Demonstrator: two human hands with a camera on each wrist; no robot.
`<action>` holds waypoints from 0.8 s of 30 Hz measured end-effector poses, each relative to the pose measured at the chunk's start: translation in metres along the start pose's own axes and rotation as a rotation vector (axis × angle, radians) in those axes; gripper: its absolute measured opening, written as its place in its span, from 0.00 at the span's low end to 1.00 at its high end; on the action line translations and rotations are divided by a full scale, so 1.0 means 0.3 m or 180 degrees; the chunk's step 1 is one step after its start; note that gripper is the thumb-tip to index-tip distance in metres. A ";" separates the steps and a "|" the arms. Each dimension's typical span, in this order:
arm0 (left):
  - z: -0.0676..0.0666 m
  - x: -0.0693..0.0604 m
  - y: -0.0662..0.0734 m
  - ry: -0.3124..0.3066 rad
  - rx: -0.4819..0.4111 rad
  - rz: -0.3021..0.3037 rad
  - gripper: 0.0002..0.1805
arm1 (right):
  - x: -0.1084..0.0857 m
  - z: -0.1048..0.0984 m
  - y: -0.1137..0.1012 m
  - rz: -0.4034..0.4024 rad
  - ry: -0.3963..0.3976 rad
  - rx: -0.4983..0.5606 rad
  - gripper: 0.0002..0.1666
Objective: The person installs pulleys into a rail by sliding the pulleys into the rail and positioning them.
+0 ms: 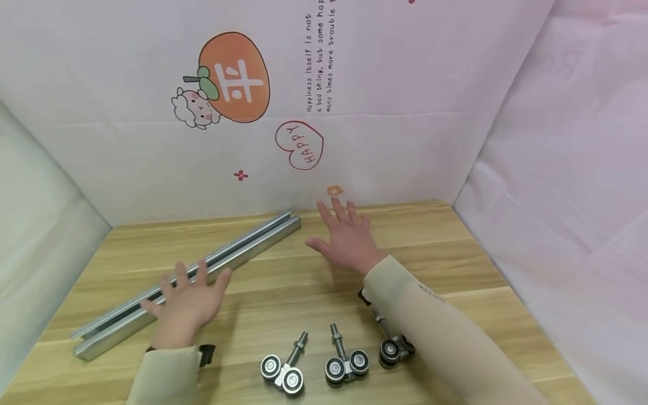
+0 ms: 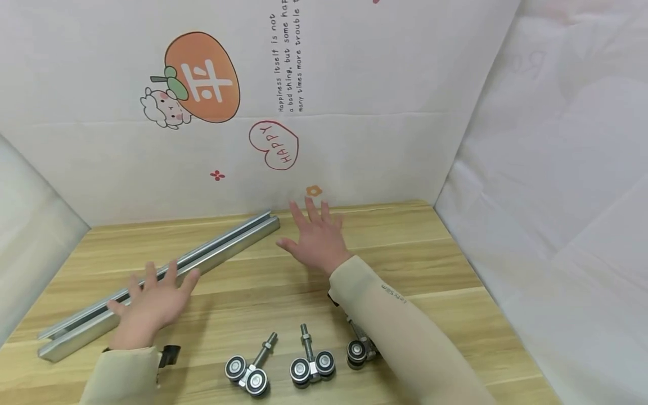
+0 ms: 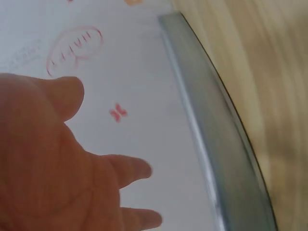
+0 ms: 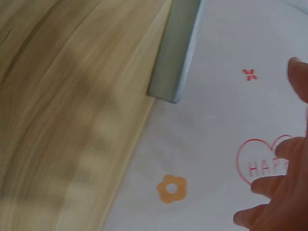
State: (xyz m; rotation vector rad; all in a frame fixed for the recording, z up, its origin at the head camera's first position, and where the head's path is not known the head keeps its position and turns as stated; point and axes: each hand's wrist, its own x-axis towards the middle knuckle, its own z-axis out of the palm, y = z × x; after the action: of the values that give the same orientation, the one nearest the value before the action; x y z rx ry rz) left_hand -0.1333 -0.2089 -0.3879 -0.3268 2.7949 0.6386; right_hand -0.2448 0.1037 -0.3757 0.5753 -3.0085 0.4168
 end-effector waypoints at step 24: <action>-0.110 -0.022 -0.462 -0.0084 0.0108 -0.0911 0.59 | 0.206 0.164 0.017 -0.0070 -0.0443 0.0277 0.50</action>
State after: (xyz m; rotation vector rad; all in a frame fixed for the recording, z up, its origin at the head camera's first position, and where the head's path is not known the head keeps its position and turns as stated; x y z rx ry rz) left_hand -0.0957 -0.3446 -0.4116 -0.6901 2.6581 0.5229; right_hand -0.3041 0.0730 -0.4183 0.6700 -3.1252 0.5300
